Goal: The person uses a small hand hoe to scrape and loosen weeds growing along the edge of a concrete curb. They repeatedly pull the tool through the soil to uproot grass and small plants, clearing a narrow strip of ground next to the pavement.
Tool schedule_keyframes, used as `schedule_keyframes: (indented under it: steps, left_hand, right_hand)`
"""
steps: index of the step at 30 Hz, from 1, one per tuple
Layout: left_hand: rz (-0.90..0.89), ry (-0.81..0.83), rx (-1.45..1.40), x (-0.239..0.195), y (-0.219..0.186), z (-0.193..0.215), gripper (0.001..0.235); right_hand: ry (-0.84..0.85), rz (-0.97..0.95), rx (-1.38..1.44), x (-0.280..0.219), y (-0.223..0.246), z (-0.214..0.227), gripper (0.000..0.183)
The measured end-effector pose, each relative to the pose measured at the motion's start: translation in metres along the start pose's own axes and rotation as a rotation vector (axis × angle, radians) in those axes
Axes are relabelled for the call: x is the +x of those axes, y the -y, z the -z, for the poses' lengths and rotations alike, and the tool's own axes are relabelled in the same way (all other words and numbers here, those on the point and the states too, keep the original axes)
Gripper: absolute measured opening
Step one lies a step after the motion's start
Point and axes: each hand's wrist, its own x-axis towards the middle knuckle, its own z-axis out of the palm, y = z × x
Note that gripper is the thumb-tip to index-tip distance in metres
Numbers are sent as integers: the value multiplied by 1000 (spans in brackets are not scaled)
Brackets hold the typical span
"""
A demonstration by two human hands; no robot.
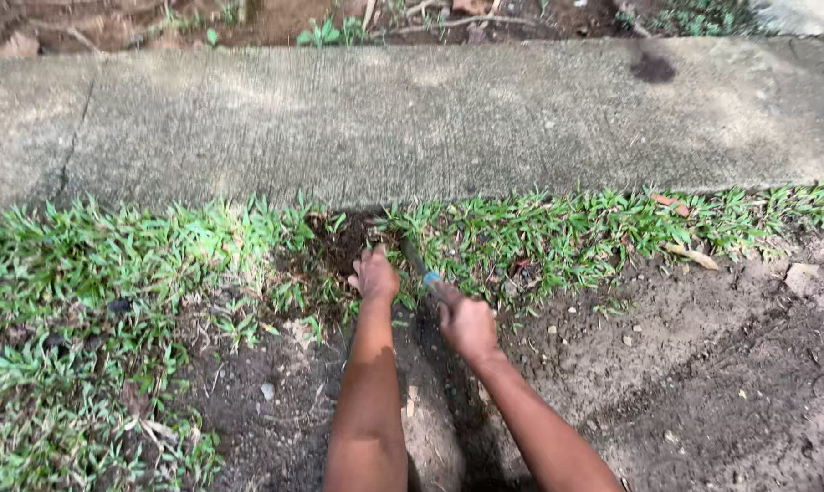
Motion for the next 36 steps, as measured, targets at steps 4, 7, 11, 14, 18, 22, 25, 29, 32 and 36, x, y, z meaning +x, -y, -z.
schedule_keyframes:
  steps: [4, 7, 11, 14, 18, 22, 25, 29, 32, 36]
  left_hand:
    - [1, 23, 31, -3, 4, 1, 67]
    - [-25, -24, 25, 14, 0, 4, 67]
    - [-86, -38, 24, 17, 2, -9, 54]
    - [-137, 21, 48, 30, -1, -19, 58]
    - [-163, -49, 75, 43, 1, -27, 65]
    - [-164, -76, 8, 45, -6, -23, 72]
    - [-307, -52, 222, 52, 5, -24, 69]
    - [-597, -194, 319, 88, 3, -56, 48]
    - [-464, -342, 456, 111, -3, -86, 58]
    - [-311, -151, 469, 119, 3, -93, 46]
  right_hand:
    - [-101, 185, 100, 6, 1, -4, 41]
    - [53, -207, 457, 18, -2, 21, 38]
    - [85, -575, 953, 6, -18, 41, 37]
    - [-10, -554, 1083, 4, -11, 23, 43]
    - [-55, -472, 831, 24, -13, 21, 31]
    - [-208, -79, 440, 1, -14, -19, 40]
    - [-119, -186, 444, -1, -22, -30, 45]
    - [-78, -221, 359, 15, -31, -16, 49]
    - [-189, 93, 224, 18, -30, -10, 44]
    - [36, 78, -167, 36, -23, 17, 43]
